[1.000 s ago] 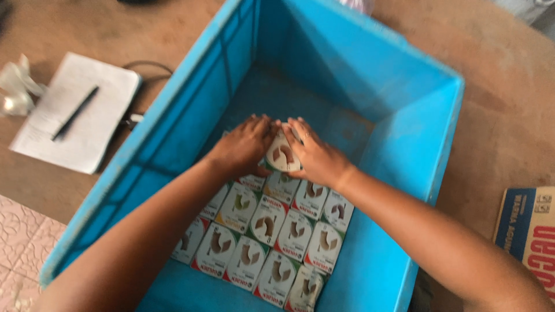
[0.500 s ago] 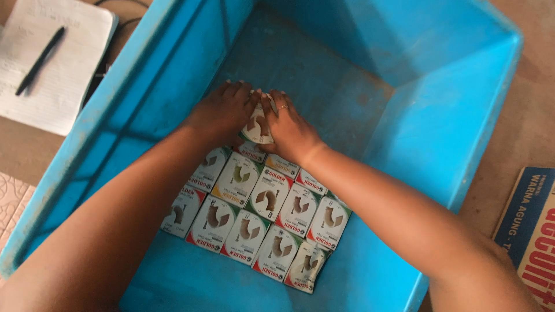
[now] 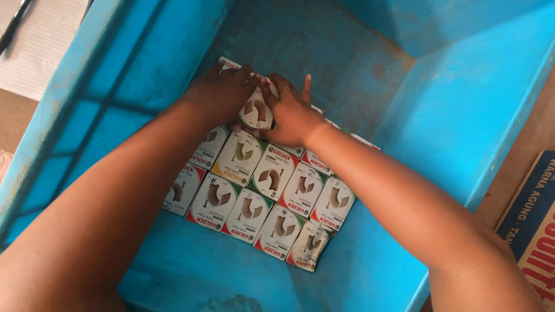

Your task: The person takes boxed items from a large container and organizes them into rows inside a blue plastic bin, then continues to transfer and arrange boxes from one container to another.

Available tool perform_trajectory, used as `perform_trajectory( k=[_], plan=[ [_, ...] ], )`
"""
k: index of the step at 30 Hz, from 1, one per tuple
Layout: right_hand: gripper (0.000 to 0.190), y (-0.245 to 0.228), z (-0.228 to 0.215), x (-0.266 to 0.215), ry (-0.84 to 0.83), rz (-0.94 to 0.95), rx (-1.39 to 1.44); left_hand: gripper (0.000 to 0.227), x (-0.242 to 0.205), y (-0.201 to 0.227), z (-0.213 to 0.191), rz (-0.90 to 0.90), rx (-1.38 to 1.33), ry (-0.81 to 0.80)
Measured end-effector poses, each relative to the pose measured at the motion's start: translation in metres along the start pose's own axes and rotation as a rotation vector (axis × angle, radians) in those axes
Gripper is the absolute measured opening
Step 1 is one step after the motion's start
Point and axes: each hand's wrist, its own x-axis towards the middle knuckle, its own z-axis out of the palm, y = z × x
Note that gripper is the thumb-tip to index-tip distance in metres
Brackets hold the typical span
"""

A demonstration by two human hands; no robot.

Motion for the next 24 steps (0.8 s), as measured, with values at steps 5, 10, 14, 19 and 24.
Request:
perform_trajectory(
  k=[5, 10, 14, 19, 24],
  plan=[
    [0.058, 0.008, -0.002, 0.006, 0.019, -0.006, -0.068, 0.076, -0.016, 0.018, -0.025, -0.012, -0.063, -0.013],
    [0.042, 0.021, 0.006, 0.007, 0.141, -0.038, -0.129, 0.064, 0.004, 0.014, 0.003, -0.012, -0.086, 0.013],
    [0.039, 0.018, 0.003, 0.008, 0.132, -0.031, -0.168, 0.062, 0.008, 0.019, 0.004, -0.063, -0.014, -0.061],
    [0.036, 0.013, 0.0, 0.007, 0.126, -0.047, -0.202, 0.062, 0.014, 0.017, 0.01, -0.095, 0.045, -0.099],
    [0.045, 0.0, -0.022, 0.004, -0.036, -0.01, -0.247, 0.081, 0.024, 0.014, 0.003, -0.162, 0.226, -0.191]
  ],
)
